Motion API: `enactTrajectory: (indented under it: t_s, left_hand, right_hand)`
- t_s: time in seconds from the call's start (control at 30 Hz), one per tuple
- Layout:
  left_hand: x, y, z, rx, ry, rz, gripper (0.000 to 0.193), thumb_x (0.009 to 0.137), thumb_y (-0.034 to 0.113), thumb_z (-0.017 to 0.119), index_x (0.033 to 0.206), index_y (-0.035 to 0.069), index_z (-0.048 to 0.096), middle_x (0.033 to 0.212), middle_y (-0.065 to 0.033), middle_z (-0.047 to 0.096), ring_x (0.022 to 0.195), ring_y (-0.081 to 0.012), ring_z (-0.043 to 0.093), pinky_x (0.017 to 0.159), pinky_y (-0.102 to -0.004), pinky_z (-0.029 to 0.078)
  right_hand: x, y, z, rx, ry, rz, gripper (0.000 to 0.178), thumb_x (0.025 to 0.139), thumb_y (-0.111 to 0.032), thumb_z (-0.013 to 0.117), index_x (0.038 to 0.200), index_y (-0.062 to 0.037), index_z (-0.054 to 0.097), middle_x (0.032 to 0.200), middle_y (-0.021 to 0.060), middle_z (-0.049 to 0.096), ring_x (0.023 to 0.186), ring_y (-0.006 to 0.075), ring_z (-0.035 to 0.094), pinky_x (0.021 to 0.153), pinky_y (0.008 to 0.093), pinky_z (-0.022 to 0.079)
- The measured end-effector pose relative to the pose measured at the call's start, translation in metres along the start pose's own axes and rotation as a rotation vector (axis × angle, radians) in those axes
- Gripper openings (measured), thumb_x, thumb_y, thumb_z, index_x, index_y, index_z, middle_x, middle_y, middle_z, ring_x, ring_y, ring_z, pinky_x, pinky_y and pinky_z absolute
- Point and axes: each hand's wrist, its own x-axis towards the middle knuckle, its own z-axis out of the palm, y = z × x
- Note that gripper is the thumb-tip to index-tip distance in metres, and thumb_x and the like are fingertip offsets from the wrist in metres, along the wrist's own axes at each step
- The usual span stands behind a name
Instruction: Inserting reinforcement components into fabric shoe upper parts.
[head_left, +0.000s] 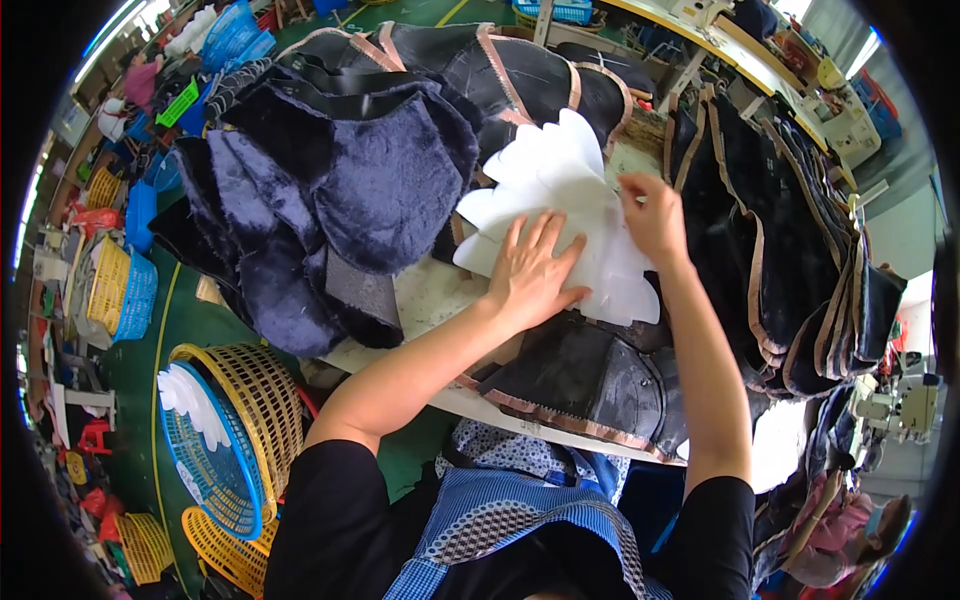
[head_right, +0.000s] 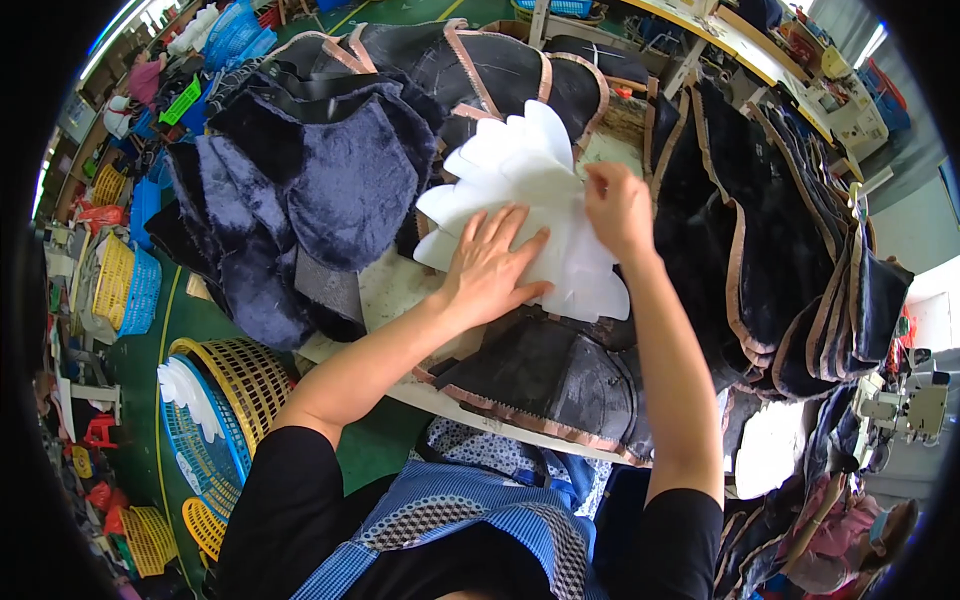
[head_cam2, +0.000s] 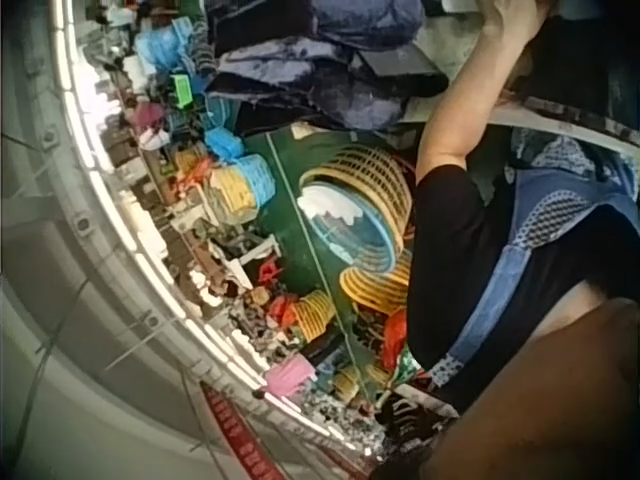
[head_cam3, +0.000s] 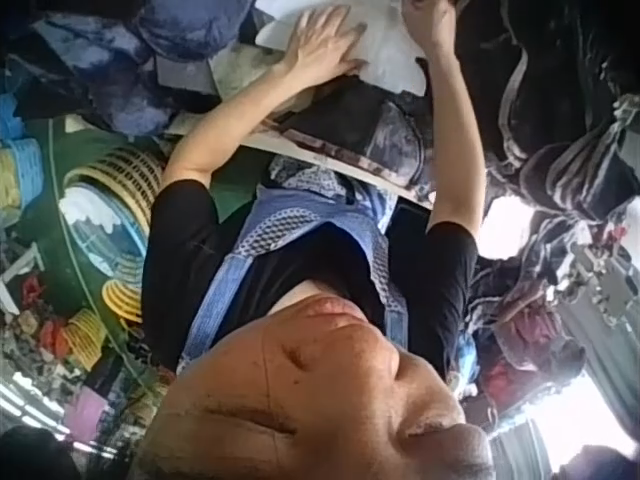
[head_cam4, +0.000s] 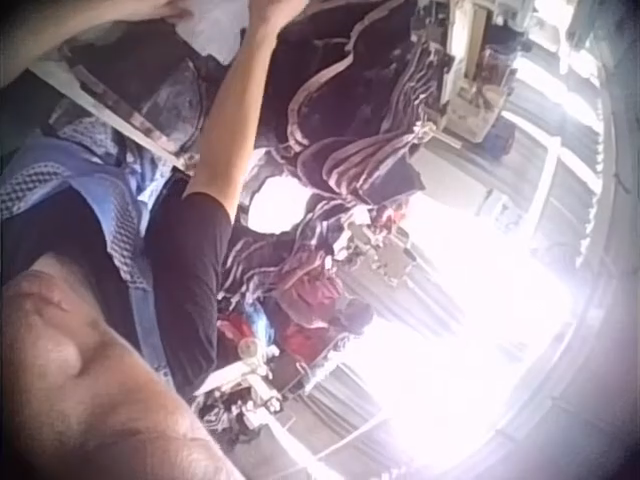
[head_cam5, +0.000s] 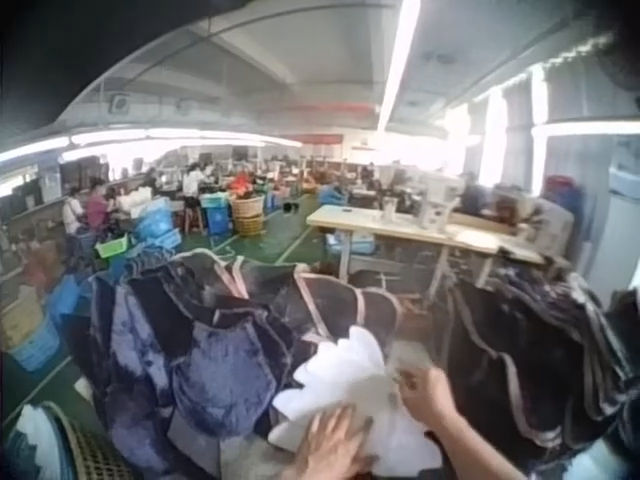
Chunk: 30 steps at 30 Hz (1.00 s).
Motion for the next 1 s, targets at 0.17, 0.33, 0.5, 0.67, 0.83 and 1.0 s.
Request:
enactTrajectory:
  t_s: [0.17, 0.33, 0.5, 0.67, 0.83, 1.0]
  left_hand:
    - [0.002, 0.003, -0.004, 0.02, -0.001, 0.077, 0.062, 0.087, 0.035, 0.076, 0.141, 0.011, 0.057, 0.152, -0.0166, 0.047, 0.146, -0.0364, 0.038, 0.121, -0.0586, 0.023]
    - [0.006, 0.016, 0.012, -0.147, -0.085, 0.297, 0.069, 0.076, 0.003, 0.073, 0.142, 0.013, 0.057, 0.148, -0.0128, 0.05, 0.142, -0.0316, 0.041, 0.118, -0.057, 0.029]
    - [0.002, 0.014, 0.01, -0.152, -0.136, 0.303, 0.07, 0.076, 0.006, 0.075, 0.143, 0.016, 0.055, 0.149, -0.0103, 0.049, 0.143, -0.0319, 0.041, 0.119, -0.0572, 0.028]
    - [0.002, 0.015, 0.01, -0.169, -0.148, 0.28, 0.068, 0.077, 0.006, 0.075, 0.141, 0.016, 0.056, 0.152, -0.0097, 0.048, 0.144, -0.0313, 0.041, 0.121, -0.0571, 0.027]
    - [-0.001, 0.011, 0.013, -0.177, -0.107, 0.257, 0.055, 0.081, 0.019, 0.077, 0.135, 0.015, 0.063, 0.151, -0.01, 0.051, 0.146, -0.029, 0.041, 0.122, -0.0566, 0.026]
    - [0.003, 0.015, 0.011, -0.205, -0.128, 0.245, 0.061, 0.079, 0.0, 0.069, 0.137, 0.017, 0.062, 0.152, -0.0087, 0.05, 0.146, -0.0282, 0.041, 0.121, -0.0554, 0.028]
  right_hand:
    - [0.005, 0.017, -0.037, 0.225, -0.351, 0.498, 0.02, 0.092, -0.012, 0.068, 0.101, 0.003, 0.077, 0.081, 0.0072, 0.072, 0.071, 0.0139, 0.067, 0.068, 0.0292, 0.055]
    - [0.011, 0.016, -0.029, 0.23, -0.457, 0.621, 0.025, 0.097, -0.01, 0.06, 0.114, 0.0018, 0.074, 0.094, 0.007, 0.073, 0.079, 0.0132, 0.066, 0.072, 0.0273, 0.055]
    - [0.002, 0.008, -0.012, -0.026, -0.367, 0.249, 0.037, 0.084, -0.008, 0.059, 0.117, -0.0047, 0.075, 0.094, 0.0202, 0.074, 0.094, 0.0333, 0.07, 0.089, 0.0414, 0.055]
    - [0.0, -0.001, -0.003, -0.062, -0.357, 0.209, 0.043, 0.082, -0.005, 0.06, 0.125, -0.0051, 0.066, 0.112, 0.0221, 0.067, 0.111, 0.0401, 0.063, 0.099, 0.0457, 0.051]
    - [-0.022, -0.021, 0.013, -0.214, -0.06, 0.002, 0.03, 0.083, -0.001, 0.06, 0.113, -0.0052, 0.06, 0.117, 0.0193, 0.059, 0.115, 0.0439, 0.057, 0.096, 0.0493, 0.051]
    - [-0.013, -0.016, 0.008, -0.203, -0.053, -0.011, 0.024, 0.084, 0.0, 0.063, 0.107, -0.0052, 0.062, 0.108, 0.0157, 0.062, 0.108, 0.0403, 0.059, 0.091, 0.0477, 0.051]
